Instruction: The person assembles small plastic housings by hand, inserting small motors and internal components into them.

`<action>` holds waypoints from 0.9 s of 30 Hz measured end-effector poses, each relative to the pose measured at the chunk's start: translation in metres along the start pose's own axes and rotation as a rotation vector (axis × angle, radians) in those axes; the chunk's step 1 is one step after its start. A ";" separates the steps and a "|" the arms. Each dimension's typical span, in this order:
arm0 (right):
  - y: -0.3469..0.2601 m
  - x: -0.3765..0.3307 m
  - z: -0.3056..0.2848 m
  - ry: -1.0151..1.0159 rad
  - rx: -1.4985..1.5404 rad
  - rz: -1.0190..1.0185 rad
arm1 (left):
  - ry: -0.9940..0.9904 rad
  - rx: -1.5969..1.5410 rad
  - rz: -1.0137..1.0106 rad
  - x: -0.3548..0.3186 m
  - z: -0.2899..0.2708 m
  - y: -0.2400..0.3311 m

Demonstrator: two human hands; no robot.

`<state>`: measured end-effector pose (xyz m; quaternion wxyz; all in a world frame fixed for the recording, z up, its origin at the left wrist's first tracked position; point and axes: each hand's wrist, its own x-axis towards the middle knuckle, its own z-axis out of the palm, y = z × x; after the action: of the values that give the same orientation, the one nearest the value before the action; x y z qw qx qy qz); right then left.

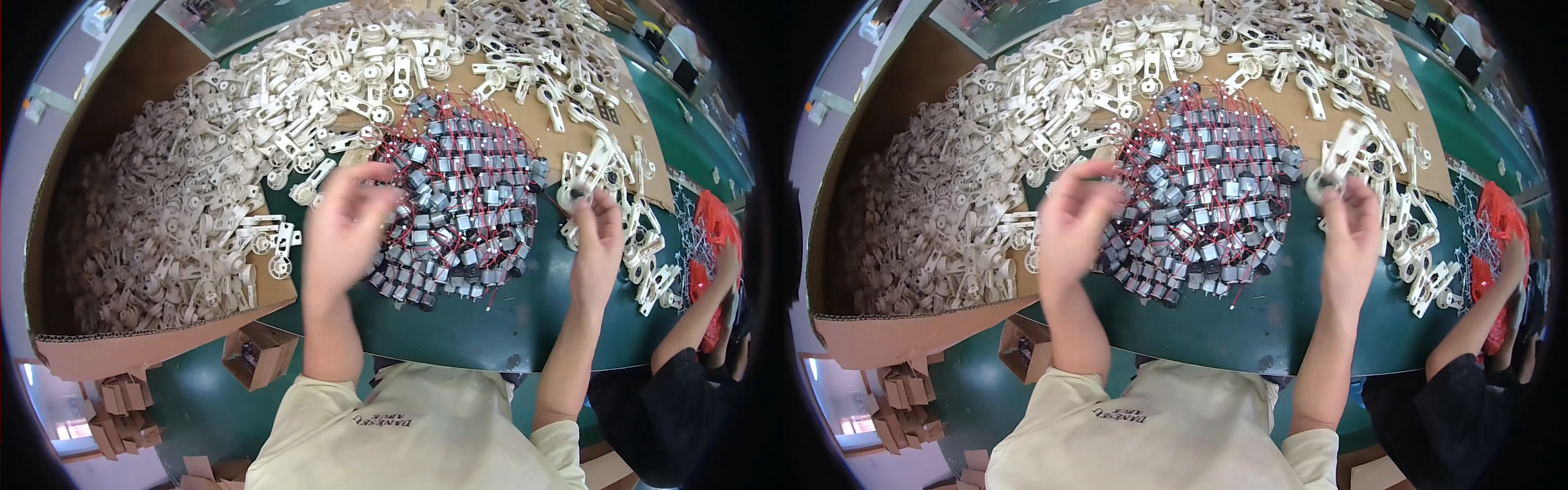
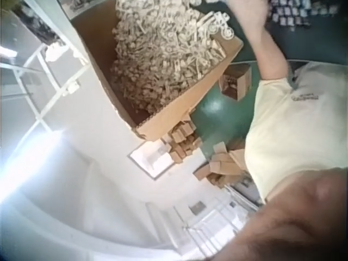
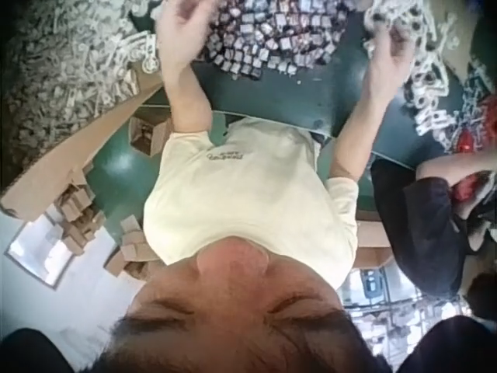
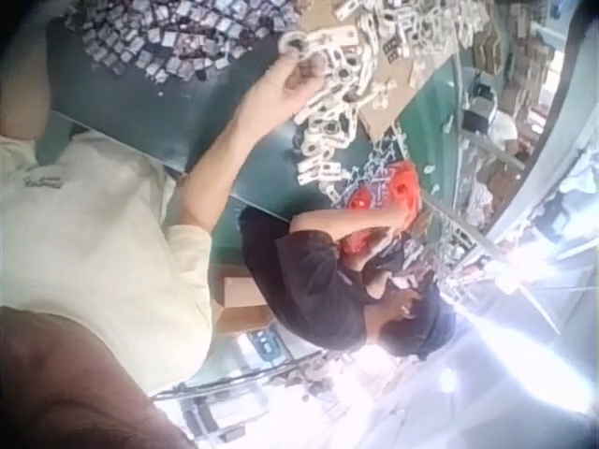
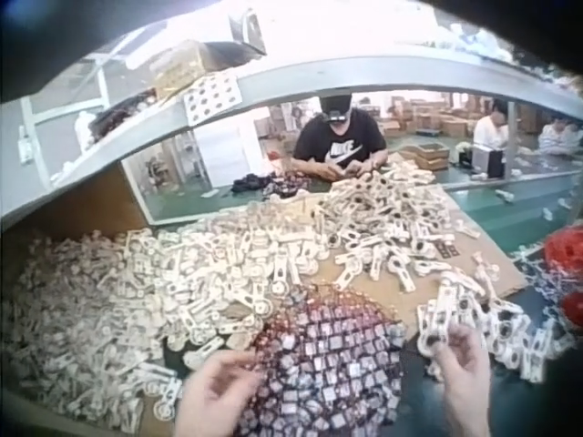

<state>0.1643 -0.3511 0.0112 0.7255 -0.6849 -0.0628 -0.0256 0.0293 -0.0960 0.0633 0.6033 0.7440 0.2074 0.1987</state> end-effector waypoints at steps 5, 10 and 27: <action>0.013 0.017 -0.003 0.073 -0.112 -0.183 | 0.366 0.863 -0.045 0.031 -0.104 -0.071; 0.011 0.008 0.012 -0.069 -0.338 -0.138 | 0.277 1.149 -0.142 0.062 -0.124 -0.117; 0.006 -0.003 0.025 -0.357 -0.086 -0.216 | -0.292 -0.873 -0.158 0.021 0.017 -0.031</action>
<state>0.1609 -0.3260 0.0065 0.6660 -0.6983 -0.2620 0.0158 0.0538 -0.0927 0.0301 0.8962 0.4226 0.0730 0.1140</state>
